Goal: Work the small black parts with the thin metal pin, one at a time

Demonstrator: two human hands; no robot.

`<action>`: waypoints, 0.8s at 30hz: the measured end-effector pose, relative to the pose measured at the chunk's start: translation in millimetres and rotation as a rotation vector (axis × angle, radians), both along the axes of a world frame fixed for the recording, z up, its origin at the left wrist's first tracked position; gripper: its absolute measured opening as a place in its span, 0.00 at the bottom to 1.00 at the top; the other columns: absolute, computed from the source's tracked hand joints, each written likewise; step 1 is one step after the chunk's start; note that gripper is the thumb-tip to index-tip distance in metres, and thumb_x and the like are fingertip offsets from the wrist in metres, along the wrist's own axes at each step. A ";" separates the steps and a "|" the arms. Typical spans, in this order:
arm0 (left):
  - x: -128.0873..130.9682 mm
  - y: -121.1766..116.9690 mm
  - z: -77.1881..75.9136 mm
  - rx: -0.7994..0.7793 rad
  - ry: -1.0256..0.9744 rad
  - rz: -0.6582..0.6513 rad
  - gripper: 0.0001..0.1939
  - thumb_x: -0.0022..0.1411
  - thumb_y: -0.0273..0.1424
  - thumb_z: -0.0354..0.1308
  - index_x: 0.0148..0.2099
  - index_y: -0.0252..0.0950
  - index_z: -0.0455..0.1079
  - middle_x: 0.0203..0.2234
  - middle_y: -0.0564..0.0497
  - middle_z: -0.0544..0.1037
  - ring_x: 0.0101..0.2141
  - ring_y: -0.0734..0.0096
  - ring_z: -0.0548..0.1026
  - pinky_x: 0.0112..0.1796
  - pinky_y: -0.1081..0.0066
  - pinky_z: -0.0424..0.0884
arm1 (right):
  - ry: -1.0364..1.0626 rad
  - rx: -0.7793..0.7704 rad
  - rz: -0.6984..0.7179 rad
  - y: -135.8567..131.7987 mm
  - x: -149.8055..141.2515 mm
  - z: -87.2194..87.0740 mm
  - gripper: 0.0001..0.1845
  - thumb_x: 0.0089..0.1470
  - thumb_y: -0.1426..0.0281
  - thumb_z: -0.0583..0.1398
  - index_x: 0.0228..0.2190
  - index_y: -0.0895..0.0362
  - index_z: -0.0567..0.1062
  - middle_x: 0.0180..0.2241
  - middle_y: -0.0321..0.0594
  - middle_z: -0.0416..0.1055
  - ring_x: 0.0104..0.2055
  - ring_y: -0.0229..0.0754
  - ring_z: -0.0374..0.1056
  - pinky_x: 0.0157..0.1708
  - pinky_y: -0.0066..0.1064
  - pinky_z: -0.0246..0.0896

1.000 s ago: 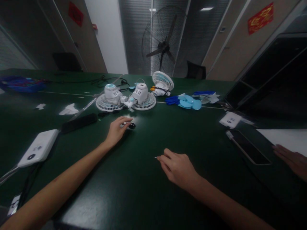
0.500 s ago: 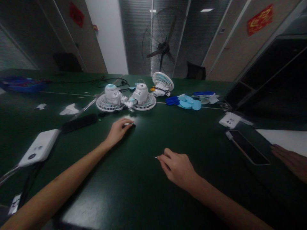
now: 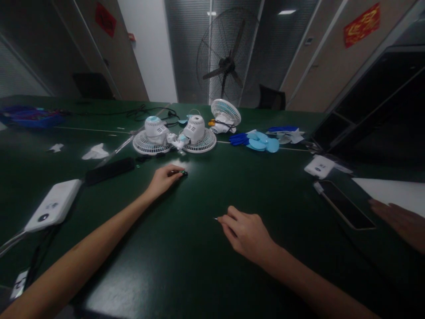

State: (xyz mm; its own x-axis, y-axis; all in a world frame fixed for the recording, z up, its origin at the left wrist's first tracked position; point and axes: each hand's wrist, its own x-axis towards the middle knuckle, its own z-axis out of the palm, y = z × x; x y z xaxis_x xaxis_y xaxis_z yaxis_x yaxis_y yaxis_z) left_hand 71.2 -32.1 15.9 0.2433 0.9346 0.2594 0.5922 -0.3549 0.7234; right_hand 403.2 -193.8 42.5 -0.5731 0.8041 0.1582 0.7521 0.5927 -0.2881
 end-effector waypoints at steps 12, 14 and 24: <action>4.4 -6.1 8.2 -0.033 0.011 -0.036 0.15 0.69 0.40 0.61 0.51 0.38 0.81 0.47 0.45 0.84 0.44 0.58 0.81 0.46 0.61 0.76 | 0.007 -0.020 0.003 -0.2 1.3 -0.5 0.13 0.64 0.76 0.64 0.50 0.55 0.78 0.43 0.39 0.72 0.34 0.37 0.70 0.28 0.25 0.64; 10.3 -12.3 11.8 -0.005 0.053 -0.136 0.13 0.70 0.38 0.61 0.51 0.39 0.80 0.46 0.46 0.83 0.42 0.61 0.80 0.45 0.63 0.74 | -0.004 -0.013 -0.003 -0.5 0.9 -1.1 0.12 0.64 0.76 0.64 0.49 0.55 0.78 0.42 0.39 0.72 0.34 0.37 0.70 0.28 0.25 0.63; 62.1 -72.5 26.8 -0.059 0.068 -0.701 0.09 0.72 0.31 0.61 0.52 0.38 0.76 0.45 0.47 0.79 0.45 0.65 0.76 0.48 0.65 0.72 | 0.135 0.039 -0.028 1.9 0.6 -7.4 0.11 0.66 0.77 0.61 0.48 0.56 0.79 0.40 0.38 0.73 0.33 0.35 0.70 0.28 0.24 0.62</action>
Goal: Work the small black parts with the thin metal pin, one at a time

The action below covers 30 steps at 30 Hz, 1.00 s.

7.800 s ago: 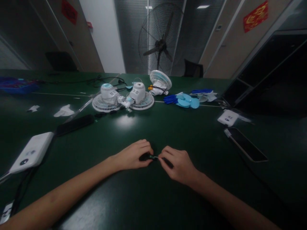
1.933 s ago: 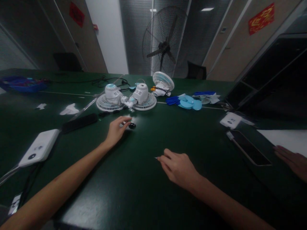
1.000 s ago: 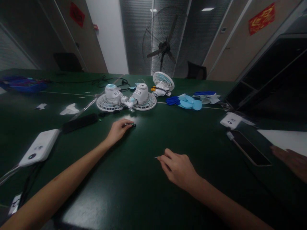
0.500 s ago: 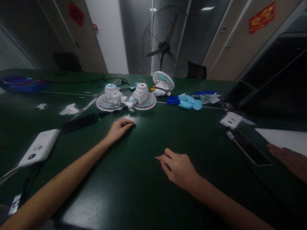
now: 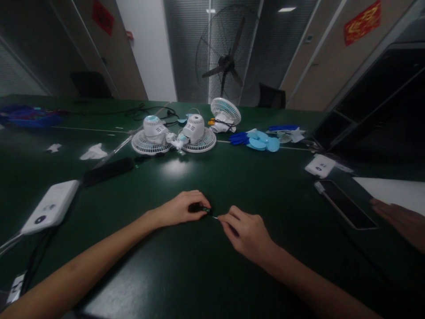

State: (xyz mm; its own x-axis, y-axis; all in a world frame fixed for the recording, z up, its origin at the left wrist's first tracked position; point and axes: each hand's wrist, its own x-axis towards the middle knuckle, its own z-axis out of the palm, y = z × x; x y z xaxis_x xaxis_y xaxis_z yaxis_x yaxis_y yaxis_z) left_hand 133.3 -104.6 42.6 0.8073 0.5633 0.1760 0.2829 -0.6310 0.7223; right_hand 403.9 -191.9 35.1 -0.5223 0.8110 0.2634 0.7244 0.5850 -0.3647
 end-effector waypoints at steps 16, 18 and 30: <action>1.7 -4.9 -2.9 -0.035 -0.016 -0.009 0.11 0.70 0.31 0.64 0.54 0.39 0.76 0.43 0.47 0.78 0.42 0.65 0.77 0.45 0.66 0.73 | 0.053 -0.002 0.012 0.6 0.8 -3.0 0.12 0.68 0.76 0.59 0.49 0.55 0.79 0.42 0.39 0.75 0.35 0.36 0.73 0.30 0.26 0.65; 1.9 -5.8 -3.4 -0.035 -0.015 -0.010 0.11 0.71 0.30 0.63 0.54 0.39 0.76 0.43 0.47 0.79 0.42 0.65 0.77 0.44 0.66 0.73 | 0.065 0.004 0.020 0.7 0.9 -3.2 0.12 0.68 0.76 0.59 0.49 0.55 0.79 0.42 0.39 0.75 0.35 0.36 0.72 0.30 0.26 0.64; 8.4 -11.3 0.8 -0.064 -0.009 -0.063 0.12 0.71 0.31 0.64 0.55 0.38 0.75 0.43 0.47 0.79 0.41 0.66 0.77 0.42 0.68 0.73 | 0.048 0.047 0.064 1.7 -0.4 -3.8 0.12 0.69 0.74 0.58 0.48 0.55 0.79 0.41 0.40 0.76 0.35 0.36 0.73 0.30 0.26 0.63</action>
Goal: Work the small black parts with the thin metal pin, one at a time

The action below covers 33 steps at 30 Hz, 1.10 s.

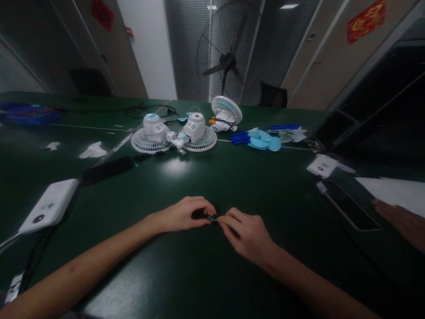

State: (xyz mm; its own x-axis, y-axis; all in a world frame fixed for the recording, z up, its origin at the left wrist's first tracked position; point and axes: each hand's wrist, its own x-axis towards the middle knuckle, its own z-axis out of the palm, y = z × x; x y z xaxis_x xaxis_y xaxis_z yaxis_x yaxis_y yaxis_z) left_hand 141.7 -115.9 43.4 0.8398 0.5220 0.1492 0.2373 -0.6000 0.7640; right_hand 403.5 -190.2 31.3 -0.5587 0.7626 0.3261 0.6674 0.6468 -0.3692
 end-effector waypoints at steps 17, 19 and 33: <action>5.1 -3.6 -1.0 -0.013 -0.002 -0.025 0.19 0.68 0.30 0.65 0.60 0.40 0.72 0.43 0.47 0.77 0.43 0.64 0.76 0.45 0.65 0.73 | 0.091 0.006 -0.014 0.1 0.2 -0.2 0.12 0.71 0.73 0.56 0.48 0.56 0.80 0.42 0.41 0.77 0.35 0.37 0.74 0.32 0.26 0.67; 5.2 -3.7 -0.1 -0.021 0.005 -0.025 0.21 0.68 0.30 0.65 0.61 0.40 0.71 0.42 0.47 0.77 0.43 0.64 0.76 0.45 0.64 0.73 | 0.098 -0.003 -0.051 0.4 -0.1 0.4 0.12 0.70 0.74 0.57 0.48 0.55 0.80 0.41 0.41 0.77 0.35 0.37 0.73 0.32 0.26 0.67; -3.5 5.2 -0.1 0.341 0.141 -0.075 0.17 0.76 0.36 0.56 0.63 0.43 0.74 0.44 0.44 0.78 0.45 0.58 0.74 0.48 0.60 0.68 | 0.037 -0.009 -0.233 3.5 0.6 -2.5 0.11 0.67 0.75 0.60 0.47 0.55 0.80 0.43 0.42 0.76 0.33 0.37 0.74 0.28 0.26 0.67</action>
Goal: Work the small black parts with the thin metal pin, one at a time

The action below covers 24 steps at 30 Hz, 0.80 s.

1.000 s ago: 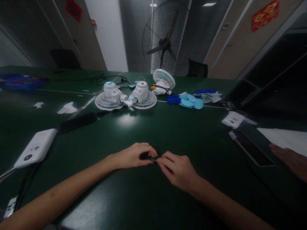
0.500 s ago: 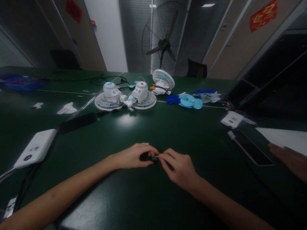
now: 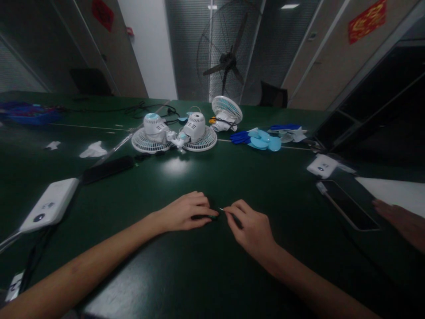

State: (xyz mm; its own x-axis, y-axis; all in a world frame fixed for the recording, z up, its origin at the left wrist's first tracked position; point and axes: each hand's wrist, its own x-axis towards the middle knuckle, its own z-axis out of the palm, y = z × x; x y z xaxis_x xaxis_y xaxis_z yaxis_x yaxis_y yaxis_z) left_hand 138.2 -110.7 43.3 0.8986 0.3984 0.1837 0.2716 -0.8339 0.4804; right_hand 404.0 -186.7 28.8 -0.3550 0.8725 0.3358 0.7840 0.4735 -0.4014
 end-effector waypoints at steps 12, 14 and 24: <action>-86.6 82.3 -20.1 0.218 -0.071 0.750 0.15 0.74 0.39 0.56 0.54 0.42 0.81 0.49 0.44 0.79 0.49 0.53 0.76 0.52 0.56 0.72 | -0.077 -0.073 0.042 -2.7 1.9 3.7 0.14 0.64 0.78 0.64 0.51 0.56 0.80 0.46 0.42 0.75 0.35 0.37 0.75 0.29 0.25 0.74; -96.0 88.2 -22.2 0.241 -0.070 0.812 0.15 0.73 0.38 0.57 0.53 0.41 0.81 0.50 0.43 0.80 0.49 0.53 0.76 0.52 0.56 0.73 | -0.094 -0.082 0.038 -2.8 1.0 5.6 0.14 0.64 0.78 0.65 0.51 0.56 0.80 0.46 0.42 0.75 0.35 0.37 0.75 0.29 0.25 0.74; -110.6 96.6 -25.0 0.473 0.144 1.000 0.18 0.75 0.35 0.51 0.52 0.35 0.81 0.49 0.40 0.82 0.47 0.49 0.76 0.48 0.56 0.73 | -0.126 -0.088 0.025 -3.0 0.5 5.7 0.13 0.65 0.77 0.63 0.50 0.55 0.80 0.46 0.40 0.76 0.35 0.37 0.76 0.31 0.26 0.74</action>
